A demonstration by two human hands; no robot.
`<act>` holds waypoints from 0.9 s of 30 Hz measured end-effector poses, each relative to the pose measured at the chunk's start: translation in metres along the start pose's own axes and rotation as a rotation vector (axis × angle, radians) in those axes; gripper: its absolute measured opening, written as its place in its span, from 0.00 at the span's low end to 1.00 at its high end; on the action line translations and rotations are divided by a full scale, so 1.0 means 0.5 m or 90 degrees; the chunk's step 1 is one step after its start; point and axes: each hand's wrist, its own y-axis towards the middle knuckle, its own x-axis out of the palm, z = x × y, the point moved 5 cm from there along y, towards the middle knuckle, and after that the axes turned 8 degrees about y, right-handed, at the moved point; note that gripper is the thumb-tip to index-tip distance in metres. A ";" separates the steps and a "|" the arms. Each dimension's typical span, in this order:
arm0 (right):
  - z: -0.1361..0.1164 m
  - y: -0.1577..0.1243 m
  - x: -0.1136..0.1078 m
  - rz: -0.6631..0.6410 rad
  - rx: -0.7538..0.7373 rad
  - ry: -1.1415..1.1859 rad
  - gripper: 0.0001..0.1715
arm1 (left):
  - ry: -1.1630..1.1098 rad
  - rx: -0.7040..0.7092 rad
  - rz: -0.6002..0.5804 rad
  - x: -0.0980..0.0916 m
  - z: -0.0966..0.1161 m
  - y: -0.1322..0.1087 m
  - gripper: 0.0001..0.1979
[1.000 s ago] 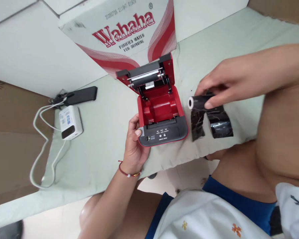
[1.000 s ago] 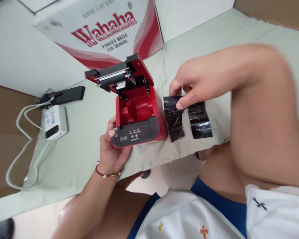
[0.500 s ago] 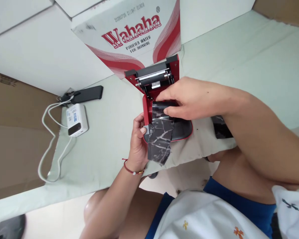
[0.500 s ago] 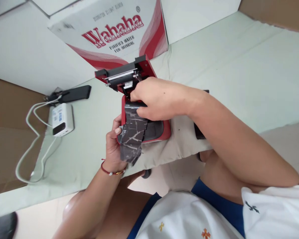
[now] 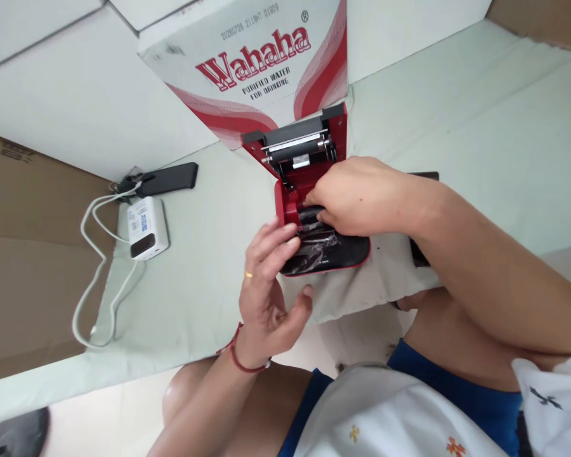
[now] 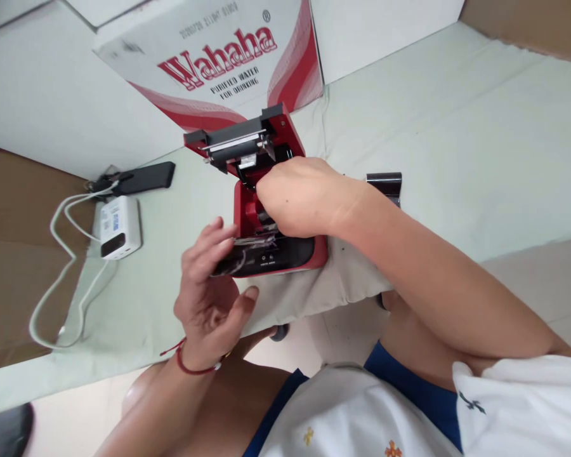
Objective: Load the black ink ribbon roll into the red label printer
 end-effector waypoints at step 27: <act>-0.040 -0.087 -0.080 0.001 0.059 -0.121 0.08 | 0.153 0.126 0.015 -0.001 0.036 -0.005 0.24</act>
